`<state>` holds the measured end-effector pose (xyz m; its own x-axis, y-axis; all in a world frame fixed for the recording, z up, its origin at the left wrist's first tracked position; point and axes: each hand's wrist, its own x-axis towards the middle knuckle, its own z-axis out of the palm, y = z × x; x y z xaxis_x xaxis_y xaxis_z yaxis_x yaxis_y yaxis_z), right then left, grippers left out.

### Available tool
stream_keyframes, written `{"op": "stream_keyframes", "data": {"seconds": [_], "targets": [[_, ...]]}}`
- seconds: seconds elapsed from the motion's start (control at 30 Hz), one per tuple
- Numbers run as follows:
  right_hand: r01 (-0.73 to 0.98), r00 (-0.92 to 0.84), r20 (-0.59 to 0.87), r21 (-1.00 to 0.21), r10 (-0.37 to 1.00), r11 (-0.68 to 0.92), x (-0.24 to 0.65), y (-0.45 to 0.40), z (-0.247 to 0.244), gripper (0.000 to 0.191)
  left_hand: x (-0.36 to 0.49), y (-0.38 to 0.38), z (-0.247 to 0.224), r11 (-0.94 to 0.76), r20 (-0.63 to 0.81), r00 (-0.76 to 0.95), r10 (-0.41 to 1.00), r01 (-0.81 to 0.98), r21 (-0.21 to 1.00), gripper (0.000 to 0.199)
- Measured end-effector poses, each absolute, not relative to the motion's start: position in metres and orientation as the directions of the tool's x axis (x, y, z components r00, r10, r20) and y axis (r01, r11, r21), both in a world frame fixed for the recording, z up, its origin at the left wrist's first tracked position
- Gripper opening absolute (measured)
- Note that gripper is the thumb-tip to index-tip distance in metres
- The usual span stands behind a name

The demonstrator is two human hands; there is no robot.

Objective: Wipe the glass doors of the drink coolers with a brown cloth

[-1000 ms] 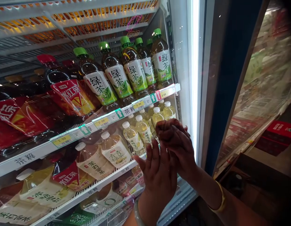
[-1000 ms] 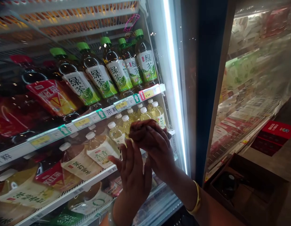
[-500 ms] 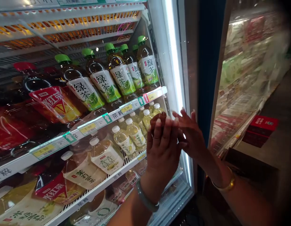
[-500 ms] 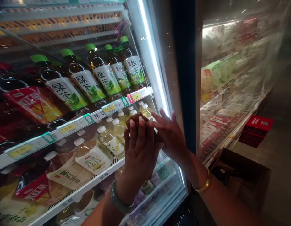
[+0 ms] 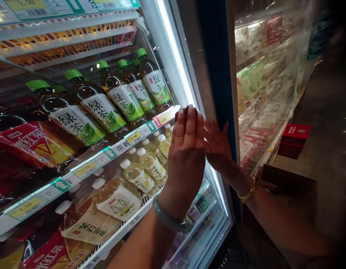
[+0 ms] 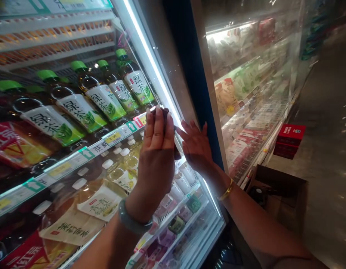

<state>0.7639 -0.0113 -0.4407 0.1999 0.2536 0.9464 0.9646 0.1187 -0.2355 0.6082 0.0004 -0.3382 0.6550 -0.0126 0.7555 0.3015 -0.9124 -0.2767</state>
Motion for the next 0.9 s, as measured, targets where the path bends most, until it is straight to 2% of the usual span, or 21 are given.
{"op": "stream_keyframes", "data": {"seconds": [0.23, 0.3, 0.43, 0.53, 0.63, 0.77, 0.83, 0.9], "targets": [[0.964, 0.196, 0.970, -0.218, 0.143, 0.153, 0.765, 0.004, -0.455, 0.052, 0.593, -0.007, -0.395, -0.899, 0.699, 0.715, -0.021, 0.292, -0.325, 0.076], [0.967, 0.194, 0.969, -0.215, 0.153, 0.136, 0.764, 0.006, -0.456, 0.052, 0.596, -0.004, -0.382, -0.910, 0.693, 0.720, -0.030, 0.267, -0.316, 0.071], [0.964, 0.199, 0.962, -0.227, 0.186, 0.141, 0.764, 0.006, -0.454, 0.054, 0.630, 0.014, -0.305, -0.924, 0.716, 0.692, -0.091, 0.210, -0.320, 0.060], [0.959, 0.200, 0.964, -0.229, 0.174, 0.168, 0.766, 0.006, -0.454, 0.055, 0.651, 0.024, -0.271, -0.923, 0.652, 0.744, -0.149, 0.132, -0.362, 0.054], [0.953, 0.182, 0.971, -0.213, 0.153, 0.215, 0.769, 0.005, -0.456, 0.059, 0.645, 0.021, -0.288, -0.929, 0.573, 0.805, -0.154, 0.081, -0.362, 0.051], [0.939, 0.217, 0.960, -0.256, 0.179, 0.229, 0.766, 0.004, -0.459, 0.062, 0.620, 0.012, -0.328, -0.956, 0.593, 0.802, -0.079, 0.109, -0.274, 0.055], [0.939, 0.249, 0.951, -0.283, 0.182, 0.194, 0.760, 0.004, -0.459, 0.061, 0.619, 0.014, -0.324, -0.957, 0.617, 0.784, -0.071, 0.122, -0.264, 0.058], [0.933, 0.296, 0.939, -0.323, 0.173, 0.156, 0.755, 0.005, -0.458, 0.060, 0.630, 0.020, -0.302, -0.941, 0.631, 0.765, -0.126, 0.109, -0.320, 0.061]]}}
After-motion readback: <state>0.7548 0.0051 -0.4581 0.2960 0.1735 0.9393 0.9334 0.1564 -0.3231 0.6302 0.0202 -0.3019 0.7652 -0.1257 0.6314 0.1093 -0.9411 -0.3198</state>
